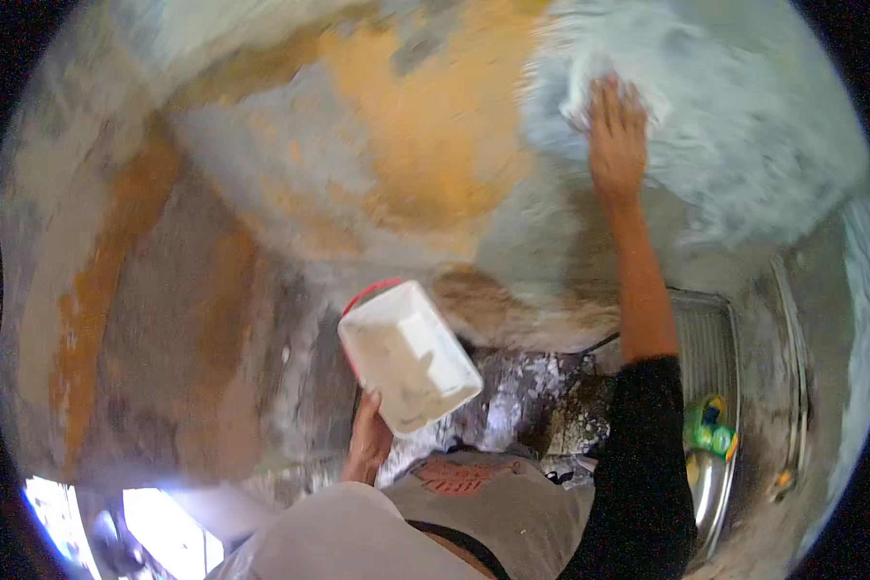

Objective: The person applies white plaster to a wall by taking it from a small bucket and spreading it with a spatula or trowel.

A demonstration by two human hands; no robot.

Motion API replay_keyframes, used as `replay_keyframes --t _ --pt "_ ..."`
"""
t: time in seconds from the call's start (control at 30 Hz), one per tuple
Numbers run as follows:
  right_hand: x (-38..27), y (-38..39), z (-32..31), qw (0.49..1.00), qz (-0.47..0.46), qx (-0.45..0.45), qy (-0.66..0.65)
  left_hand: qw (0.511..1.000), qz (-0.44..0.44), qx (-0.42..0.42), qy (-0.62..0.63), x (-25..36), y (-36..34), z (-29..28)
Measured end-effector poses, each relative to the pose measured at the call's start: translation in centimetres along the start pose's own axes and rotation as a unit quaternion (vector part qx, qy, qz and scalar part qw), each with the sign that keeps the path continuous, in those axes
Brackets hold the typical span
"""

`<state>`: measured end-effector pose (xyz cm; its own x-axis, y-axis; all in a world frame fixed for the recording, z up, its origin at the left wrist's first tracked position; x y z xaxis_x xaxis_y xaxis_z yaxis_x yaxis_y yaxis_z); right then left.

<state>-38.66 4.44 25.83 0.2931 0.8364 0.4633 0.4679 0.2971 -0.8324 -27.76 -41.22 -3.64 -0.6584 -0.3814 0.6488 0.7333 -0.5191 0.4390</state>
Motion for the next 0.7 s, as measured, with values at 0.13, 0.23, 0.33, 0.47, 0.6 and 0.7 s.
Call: replay_keyframes --t 0.13,0.23,0.33,0.47,0.6,0.7 --pt "-9.2 15.9 0.2 0.938 0.015 -0.247 -0.243 0.997 -0.056 0.061 -0.003 -1.4 -0.2 -2.0" --pt "-13.0 25.8 -6.2 0.891 0.210 -0.217 -0.339 0.995 -0.080 0.055 -0.026 -1.4 -0.2 -0.8" --pt "-14.4 38.3 -11.7 0.715 0.507 -0.227 -0.424 0.997 -0.051 0.048 -0.024 -3.0 0.0 -3.2" --pt "-15.0 42.4 -17.6 0.639 0.627 -0.259 -0.364 0.996 -0.076 0.049 -0.027 -2.8 0.8 -3.6" --pt "-13.7 43.6 -19.2 0.611 0.642 -0.265 -0.381 0.992 -0.110 0.009 -0.065 -3.5 0.0 -1.8" --pt "-13.1 44.6 -21.2 0.664 0.585 -0.271 -0.378 0.990 -0.113 -0.002 -0.085 -5.4 1.3 1.3"
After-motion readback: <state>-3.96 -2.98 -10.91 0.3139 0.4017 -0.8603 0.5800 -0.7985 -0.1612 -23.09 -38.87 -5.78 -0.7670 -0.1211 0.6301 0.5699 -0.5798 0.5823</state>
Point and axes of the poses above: each hand's wrist, its own y-axis away from the middle knuckle, its own z-axis out of the palm, x = y × z, the point moved 5 cm from there along -y, towards the middle knuckle, and after that the axes turned 13 degrees about -z, right-handed, at the moved point
